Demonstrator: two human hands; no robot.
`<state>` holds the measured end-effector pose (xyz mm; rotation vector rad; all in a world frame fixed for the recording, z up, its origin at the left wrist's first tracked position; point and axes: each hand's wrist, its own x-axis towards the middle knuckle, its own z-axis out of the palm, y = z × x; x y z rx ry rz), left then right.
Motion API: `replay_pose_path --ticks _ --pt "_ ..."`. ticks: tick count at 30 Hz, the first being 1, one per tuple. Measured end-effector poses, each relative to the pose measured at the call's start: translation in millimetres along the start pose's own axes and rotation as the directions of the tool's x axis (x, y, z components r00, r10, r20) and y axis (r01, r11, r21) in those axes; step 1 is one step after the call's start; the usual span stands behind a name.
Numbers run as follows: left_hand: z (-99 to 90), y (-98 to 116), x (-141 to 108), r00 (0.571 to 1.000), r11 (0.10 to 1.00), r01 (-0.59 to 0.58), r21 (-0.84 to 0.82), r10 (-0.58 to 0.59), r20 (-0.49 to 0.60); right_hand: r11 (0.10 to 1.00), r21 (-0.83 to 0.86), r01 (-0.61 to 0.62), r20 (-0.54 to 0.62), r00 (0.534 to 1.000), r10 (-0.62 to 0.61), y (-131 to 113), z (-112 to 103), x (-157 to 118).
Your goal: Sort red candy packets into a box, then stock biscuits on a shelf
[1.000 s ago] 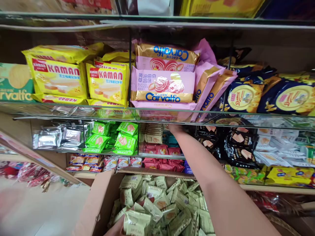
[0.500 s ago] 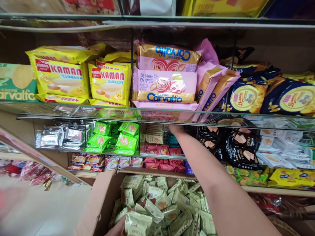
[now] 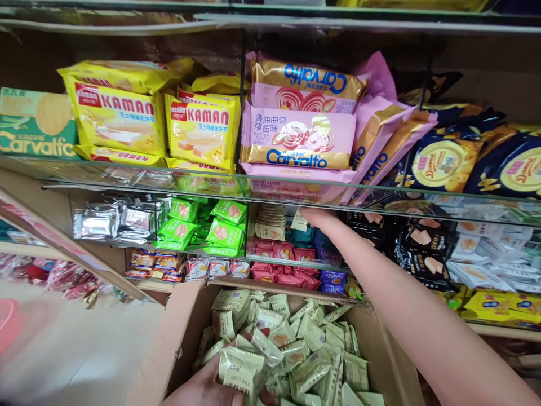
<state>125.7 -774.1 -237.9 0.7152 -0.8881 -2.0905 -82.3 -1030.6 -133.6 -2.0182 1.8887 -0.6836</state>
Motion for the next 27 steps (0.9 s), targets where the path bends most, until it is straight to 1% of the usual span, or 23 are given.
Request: replay_pose_path --ticks 2,3,4,5,6,7,8,9,11,13,14,15,17,18,19,21,22,23,24,25,27 --pt "-2.3 1.9 0.2 0.999 0.999 0.002 0.050 -0.004 0.035 0.992 0.119 -0.034 0.027 0.999 0.031 0.2 -6.1 -26.7" --pt "-3.0 2.7 0.4 0.999 0.998 0.002 0.063 -0.005 0.048 0.971 0.234 -0.055 0.052 0.998 0.044 0.3 -7.9 -41.8" --pt "-2.9 4.1 0.7 0.998 0.998 0.003 0.068 -0.007 0.056 0.922 0.378 -0.083 0.089 0.995 0.053 0.0 -9.0 -57.6" --pt "-1.8 6.2 1.1 0.998 0.998 0.001 0.068 -0.005 0.061 0.830 0.542 -0.129 0.142 0.988 0.061 -0.7 -9.3 -73.7" --pt "0.4 9.3 1.6 0.998 0.998 -0.007 0.067 0.003 0.066 0.704 0.685 -0.188 0.209 0.976 0.058 -2.0 -8.9 -89.5" --pt "3.7 13.4 2.2 0.997 0.998 -0.022 0.066 0.017 0.074 0.575 0.779 -0.249 0.279 0.960 0.039 -3.8 -7.9 -104.8" --pt "7.7 18.4 3.1 0.996 0.997 -0.044 0.063 0.038 0.084 0.469 0.829 -0.304 0.339 0.941 0.010 -6.1 -6.1 -119.0" --pt "12.2 23.6 4.0 0.993 0.996 -0.069 0.060 0.062 0.099 0.415 0.844 -0.341 0.383 0.924 -0.019 -8.6 -3.9 -131.8" --pt "20.3 33.2 6.0 0.986 0.992 -0.114 0.054 0.106 0.127 0.382 0.848 -0.368 0.419 0.906 -0.058 -13.1 1.6 -152.4" --pt "24.7 38.8 7.3 0.983 0.987 -0.147 0.063 0.139 0.118 0.412 0.849 -0.332 0.403 0.910 -0.096 -15.3 6.3 -165.8" --pt "25.2 39.8 7.4 0.983 0.984 -0.162 0.076 0.154 0.103 0.453 0.844 -0.287 0.381 0.915 -0.129 -15.2 7.7 -170.1" --pt "24.7 40.0 7.2 0.982 0.980 -0.176 0.097 0.168 0.085 0.516 0.829 -0.216 0.346 0.923 -0.170 -14.5 8.1 -173.0" --pt "22.0 39.2 6.1 0.980 0.967 -0.199 0.157 0.191 0.062 0.684 0.729 -0.008 0.260 0.928 -0.266 -11.8 5.5 -175.6" --pt "20.6 38.8 5.4 0.978 0.960 -0.208 0.186 0.200 0.061 0.763 0.638 0.102 0.242 0.915 -0.324 -10.5 2.7 -175.4" --pt "19.3 38.7 4.8 0.976 0.955 -0.216 0.205 0.207 0.064 0.821 0.535 0.202 0.245 0.893 -0.379 -9.7 -0.9 -174.4" --pt "17.7 38.9 3.7 0.975 0.953 -0.223 0.207 0.215 0.060 0.870 0.352 0.344 0.306 0.836 -0.454 -9.9 -9.7 -168.7" --pt "16.9 38.7 3.2 0.974 0.955 -0.225 0.193 0.218 0.056 0.881 0.279 0.382 0.334 0.822 -0.462 -10.8 -14.3 -163.3" --pt "16.0 38.0 2.7 0.975 0.959 -0.222 0.175 0.217 0.048 0.895 0.202 0.396 0.336 0.831 -0.444 -12.1 -18.7 -155.8" --pt "14.6 36.4 2.2 0.977 0.963 -0.213 0.162 0.211 0.035 0.914 0.110 0.390 0.308 0.861 -0.404 -13.6 -22.4 -146.0" --pt "12.6 33.7 1.8 0.980 0.968 -0.198 0.155 0.198 0.011 0.932 0.000 0.362 0.255 0.901 -0.350 -15.0 -25.3 -133.9" --pt "7.4 24.8 1.4 0.987 0.980 -0.145 0.136 0.153 -0.055 0.945 -0.224 0.238 0.126 0.969 -0.214 -16.8 -26.6 -104.0"
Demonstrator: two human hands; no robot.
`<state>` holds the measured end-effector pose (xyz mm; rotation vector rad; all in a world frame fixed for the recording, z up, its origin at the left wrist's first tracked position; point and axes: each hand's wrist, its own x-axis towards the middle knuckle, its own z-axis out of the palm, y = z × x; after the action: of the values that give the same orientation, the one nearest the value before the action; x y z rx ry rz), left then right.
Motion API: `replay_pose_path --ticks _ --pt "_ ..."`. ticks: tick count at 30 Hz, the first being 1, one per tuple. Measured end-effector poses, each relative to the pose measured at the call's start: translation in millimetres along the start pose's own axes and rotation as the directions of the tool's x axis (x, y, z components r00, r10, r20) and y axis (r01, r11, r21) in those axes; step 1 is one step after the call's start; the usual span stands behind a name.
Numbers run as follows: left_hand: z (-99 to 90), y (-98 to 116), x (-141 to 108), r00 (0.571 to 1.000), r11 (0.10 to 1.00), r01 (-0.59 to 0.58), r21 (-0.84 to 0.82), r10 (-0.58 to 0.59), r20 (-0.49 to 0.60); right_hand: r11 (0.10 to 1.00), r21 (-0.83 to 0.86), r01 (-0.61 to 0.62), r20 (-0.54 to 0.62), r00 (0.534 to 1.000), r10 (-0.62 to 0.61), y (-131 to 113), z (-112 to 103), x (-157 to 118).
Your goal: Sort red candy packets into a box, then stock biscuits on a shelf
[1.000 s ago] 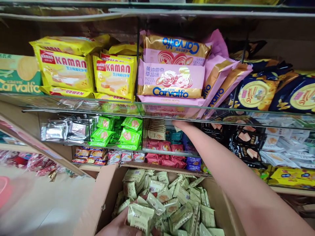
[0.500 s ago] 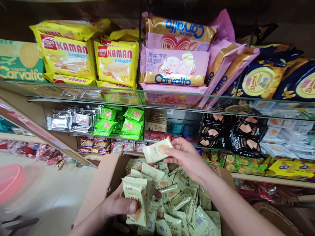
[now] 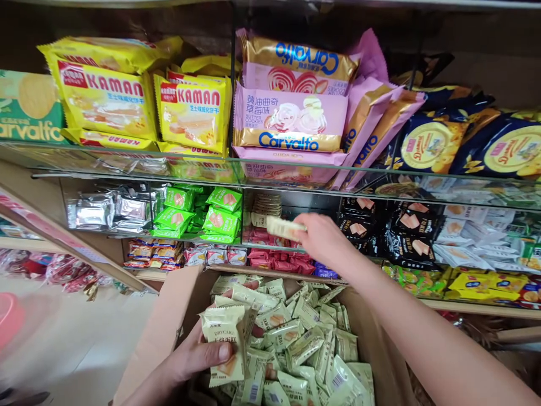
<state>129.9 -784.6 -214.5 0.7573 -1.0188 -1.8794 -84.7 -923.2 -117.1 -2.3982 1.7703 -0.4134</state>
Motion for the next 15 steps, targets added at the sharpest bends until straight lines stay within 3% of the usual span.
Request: replay_pose_path --ticks 2,6,10,15 --pt "-3.8 -11.9 -1.2 0.997 0.998 0.061 -0.025 -0.062 -0.053 0.982 -0.117 -0.147 -0.066 0.988 0.140 7.1 3.0 33.4" --pt "-3.7 -26.8 -3.6 0.991 0.992 0.106 -0.061 -0.111 -0.080 0.957 -0.085 -0.277 -0.102 0.958 0.269 21.0 24.2 94.9" --pt "4.7 -22.3 -8.9 0.988 0.979 0.145 -0.142 -0.151 -0.035 0.961 0.004 -0.278 -0.145 0.950 0.276 31.5 46.0 135.6" --pt "4.1 -22.5 -8.0 0.981 0.960 0.182 -0.212 -0.191 -0.022 0.981 0.081 -0.178 -0.171 0.967 0.189 45.7 62.7 153.9"
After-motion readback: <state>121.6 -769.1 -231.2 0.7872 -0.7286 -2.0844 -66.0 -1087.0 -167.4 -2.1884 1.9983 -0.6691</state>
